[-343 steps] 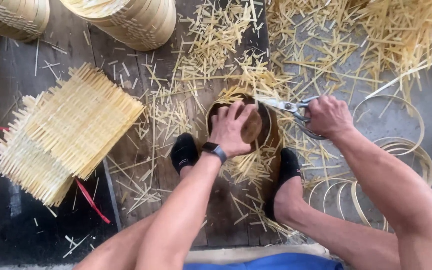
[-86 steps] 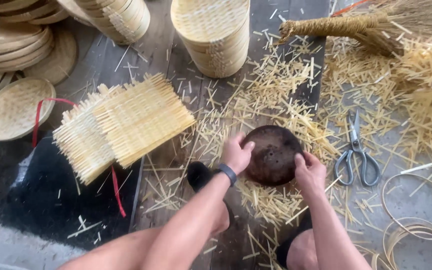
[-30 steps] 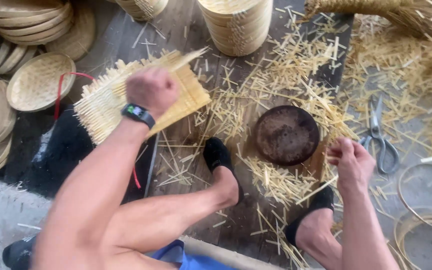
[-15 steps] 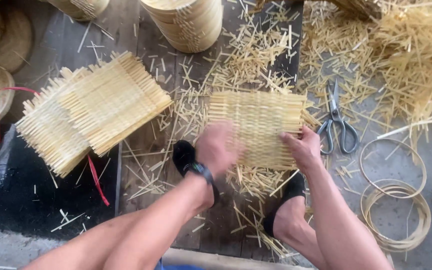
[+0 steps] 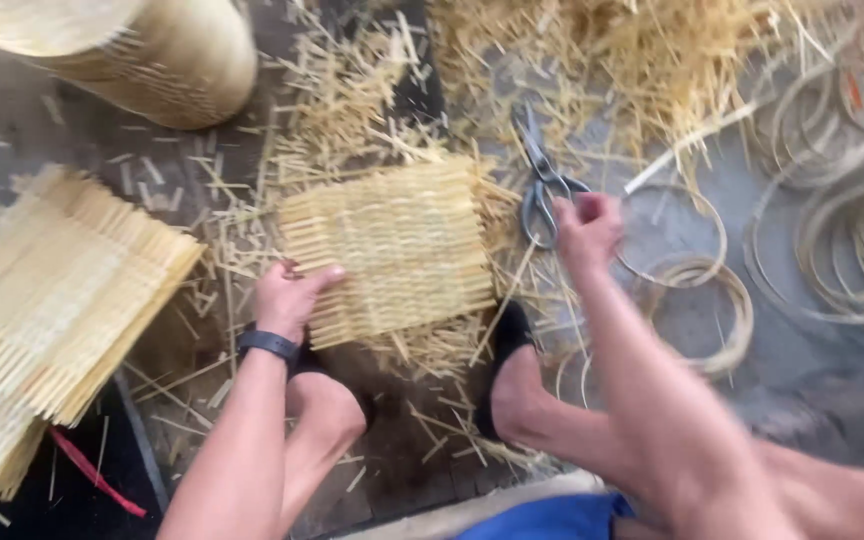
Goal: Weaving a round bamboo frame and using scissors to trim excess strips for basket production.
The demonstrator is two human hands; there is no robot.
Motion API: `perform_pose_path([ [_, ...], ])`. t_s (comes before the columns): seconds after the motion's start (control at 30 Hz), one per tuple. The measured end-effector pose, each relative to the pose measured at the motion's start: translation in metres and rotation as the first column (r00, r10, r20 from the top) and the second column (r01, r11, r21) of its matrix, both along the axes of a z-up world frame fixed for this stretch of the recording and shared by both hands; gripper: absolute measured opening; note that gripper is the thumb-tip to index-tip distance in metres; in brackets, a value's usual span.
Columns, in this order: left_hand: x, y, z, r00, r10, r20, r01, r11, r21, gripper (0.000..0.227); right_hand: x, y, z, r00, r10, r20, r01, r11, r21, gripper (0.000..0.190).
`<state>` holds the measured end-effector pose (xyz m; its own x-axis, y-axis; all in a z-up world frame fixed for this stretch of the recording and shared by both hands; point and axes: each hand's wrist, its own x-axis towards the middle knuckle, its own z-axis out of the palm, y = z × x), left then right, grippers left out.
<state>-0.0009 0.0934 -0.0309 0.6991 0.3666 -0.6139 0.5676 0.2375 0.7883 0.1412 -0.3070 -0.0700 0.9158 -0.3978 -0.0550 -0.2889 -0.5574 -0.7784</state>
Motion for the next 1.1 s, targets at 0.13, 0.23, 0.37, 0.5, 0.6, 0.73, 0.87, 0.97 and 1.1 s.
perform_pose_path([
  [0.13,-0.003,-0.003,-0.003,1.0,-0.003,0.026,0.002,0.998,0.056,0.058,-0.011,-0.098,0.01,0.93,0.091,-0.356,-0.365,0.344,-0.865,0.049],
  [0.23,0.002,-0.011,0.028,0.998,-0.049,0.041,0.032,0.935,0.353,0.073,-0.01,-0.127,0.032,0.713,0.072,-0.697,-0.649,0.444,-0.618,0.032],
  [0.37,0.02,-0.035,0.09,0.892,-0.301,0.336,-0.141,0.521,0.842,0.062,0.025,-0.111,0.099,0.766,0.495,-0.409,-0.641,0.547,-0.538,0.019],
  [0.5,0.054,-0.094,0.179,0.479,-0.704,0.525,-0.216,0.485,0.847,0.045,0.032,0.013,0.268,0.581,0.663,-0.473,-0.803,0.561,-0.2,0.024],
  [0.6,0.06,-0.131,0.196,0.476,-0.581,0.66,0.182,0.8,0.573,0.027,0.011,0.064,0.323,0.415,0.84,-0.348,-0.909,0.367,-0.199,0.023],
  [0.73,0.046,-0.126,0.201,0.677,-0.074,0.732,0.104,0.995,0.004,0.024,0.005,0.07,0.308,0.312,0.947,0.083,-0.866,0.319,-0.385,0.016],
  [0.87,0.035,-0.097,0.205,0.885,0.0,0.467,0.176,0.926,-0.333,0.039,-0.004,0.091,0.303,0.224,0.926,0.303,-0.8,0.352,-0.486,0.007],
  [0.97,0.043,-0.086,0.22,0.934,-0.153,0.322,0.286,0.861,-0.421,0.062,-0.019,0.111,0.292,0.083,0.964,0.252,-0.816,0.211,-0.539,0.01],
  [1.1,0.056,-0.099,0.182,0.904,-0.378,0.198,0.425,0.752,-0.504,0.08,-0.032,0.137,0.293,-0.054,0.986,0.158,-0.784,0.056,-0.619,0.013],
])
